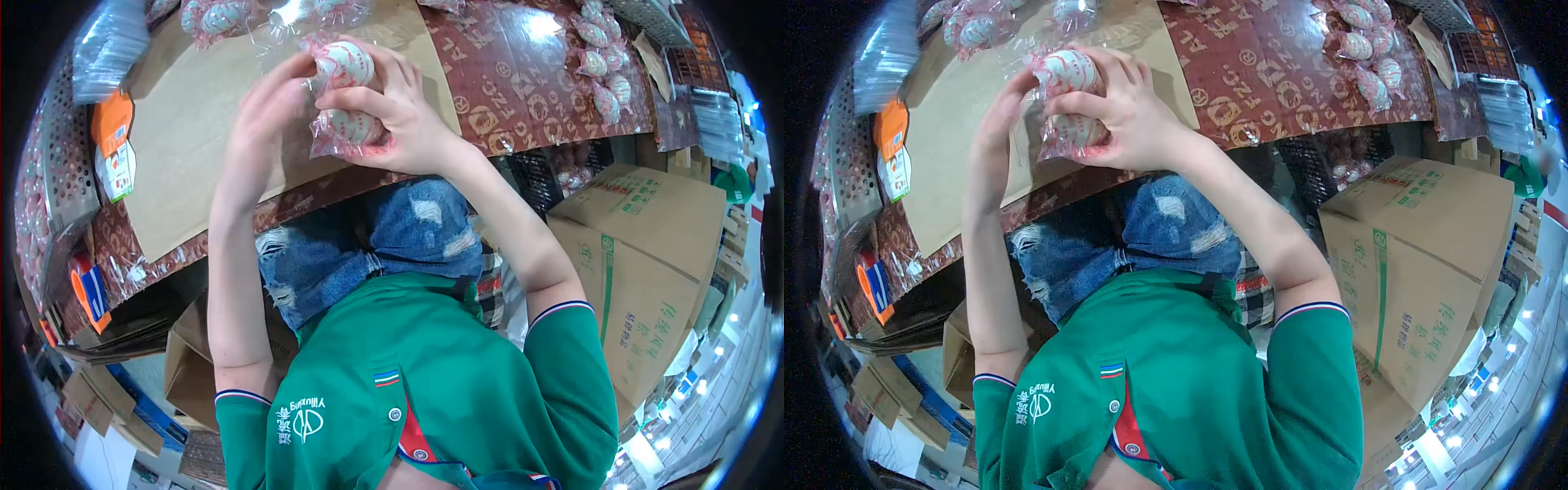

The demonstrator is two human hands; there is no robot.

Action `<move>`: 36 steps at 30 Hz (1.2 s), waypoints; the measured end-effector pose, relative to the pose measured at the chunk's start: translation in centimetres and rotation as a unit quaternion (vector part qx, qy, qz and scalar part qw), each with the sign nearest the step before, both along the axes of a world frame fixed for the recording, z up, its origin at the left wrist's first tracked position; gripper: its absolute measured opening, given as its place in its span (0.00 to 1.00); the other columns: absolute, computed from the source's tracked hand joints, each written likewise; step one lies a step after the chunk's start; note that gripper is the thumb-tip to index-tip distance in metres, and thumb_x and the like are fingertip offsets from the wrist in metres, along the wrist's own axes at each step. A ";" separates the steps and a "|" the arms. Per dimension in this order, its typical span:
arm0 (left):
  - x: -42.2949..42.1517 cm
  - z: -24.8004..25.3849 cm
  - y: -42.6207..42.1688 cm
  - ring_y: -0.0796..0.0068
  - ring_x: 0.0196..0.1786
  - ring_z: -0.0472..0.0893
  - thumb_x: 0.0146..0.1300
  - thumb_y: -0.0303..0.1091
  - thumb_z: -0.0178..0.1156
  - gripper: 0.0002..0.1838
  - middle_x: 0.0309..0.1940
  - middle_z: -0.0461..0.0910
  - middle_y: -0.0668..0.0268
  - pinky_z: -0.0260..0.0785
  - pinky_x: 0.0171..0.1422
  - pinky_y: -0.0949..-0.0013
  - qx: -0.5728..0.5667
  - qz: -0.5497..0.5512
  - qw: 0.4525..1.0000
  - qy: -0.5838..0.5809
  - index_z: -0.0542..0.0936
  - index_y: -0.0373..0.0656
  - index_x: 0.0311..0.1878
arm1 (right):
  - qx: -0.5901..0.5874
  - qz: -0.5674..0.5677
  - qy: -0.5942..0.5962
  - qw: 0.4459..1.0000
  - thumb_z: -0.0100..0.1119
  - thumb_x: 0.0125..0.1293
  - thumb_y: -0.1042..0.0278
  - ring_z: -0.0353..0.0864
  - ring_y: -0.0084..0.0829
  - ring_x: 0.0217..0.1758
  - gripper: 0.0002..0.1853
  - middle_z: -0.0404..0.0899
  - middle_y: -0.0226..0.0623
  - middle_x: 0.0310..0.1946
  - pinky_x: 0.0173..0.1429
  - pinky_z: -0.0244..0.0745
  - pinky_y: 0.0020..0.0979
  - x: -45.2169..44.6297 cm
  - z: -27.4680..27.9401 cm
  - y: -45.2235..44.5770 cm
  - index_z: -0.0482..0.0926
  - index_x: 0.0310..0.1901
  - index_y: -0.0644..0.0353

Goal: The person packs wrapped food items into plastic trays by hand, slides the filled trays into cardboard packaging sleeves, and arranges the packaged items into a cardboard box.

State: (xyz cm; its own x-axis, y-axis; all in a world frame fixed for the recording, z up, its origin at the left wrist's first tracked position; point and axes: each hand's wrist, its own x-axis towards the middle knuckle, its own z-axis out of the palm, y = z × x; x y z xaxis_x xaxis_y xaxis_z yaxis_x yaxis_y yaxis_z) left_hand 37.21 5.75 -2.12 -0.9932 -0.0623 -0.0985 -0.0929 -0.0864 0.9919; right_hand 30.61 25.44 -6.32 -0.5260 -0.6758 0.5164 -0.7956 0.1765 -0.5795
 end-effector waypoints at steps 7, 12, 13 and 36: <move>-2.5 0.2 2.0 0.62 0.51 0.80 0.57 0.55 0.67 0.30 0.47 0.84 0.58 0.62 0.68 0.60 -0.147 0.013 0.989 0.015 0.80 0.43 0.56 | 0.001 -0.092 0.048 0.995 0.76 0.42 0.57 0.58 0.48 0.67 0.25 0.54 0.38 0.74 0.70 0.57 0.46 0.9 0.6 0.4 0.86 0.48 0.40; -3.9 1.2 3.5 0.62 0.47 0.81 0.58 0.53 0.63 0.22 0.39 0.84 0.62 0.64 0.62 0.60 -0.317 0.032 0.948 -0.002 0.81 0.45 0.45 | -0.016 -0.104 0.024 0.994 0.76 0.41 0.58 0.58 0.45 0.66 0.27 0.58 0.36 0.71 0.69 0.58 0.45 0.9 0.2 0.3 0.86 0.50 0.38; -4.1 1.1 3.6 0.62 0.47 0.81 0.58 0.53 0.63 0.22 0.39 0.84 0.62 0.64 0.62 0.60 -0.319 0.029 0.947 0.001 0.81 0.45 0.45 | -0.026 -0.104 0.020 0.994 0.76 0.41 0.58 0.59 0.45 0.65 0.26 0.59 0.36 0.71 0.69 0.58 0.44 0.8 0.4 0.3 0.86 0.49 0.38; -6.9 -0.9 0.8 0.61 0.56 0.71 0.72 0.46 0.54 0.22 0.50 0.76 0.65 0.56 0.66 0.61 -0.362 -0.076 0.906 0.203 0.75 0.45 0.61 | -0.187 -0.133 -0.016 0.973 0.72 0.42 0.76 0.75 0.40 0.47 0.26 0.77 0.36 0.44 0.52 0.74 0.37 1.4 0.1 -0.6 0.79 0.48 0.54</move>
State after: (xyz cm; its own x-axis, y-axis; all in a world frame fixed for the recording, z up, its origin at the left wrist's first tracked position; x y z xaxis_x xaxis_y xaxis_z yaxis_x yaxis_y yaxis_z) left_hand 30.33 6.51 -3.04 -0.9406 0.1772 0.2897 0.3374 0.5845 0.7379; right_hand 32.03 24.80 -6.17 -0.6757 -0.2821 0.6810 -0.7318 0.1456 -0.6658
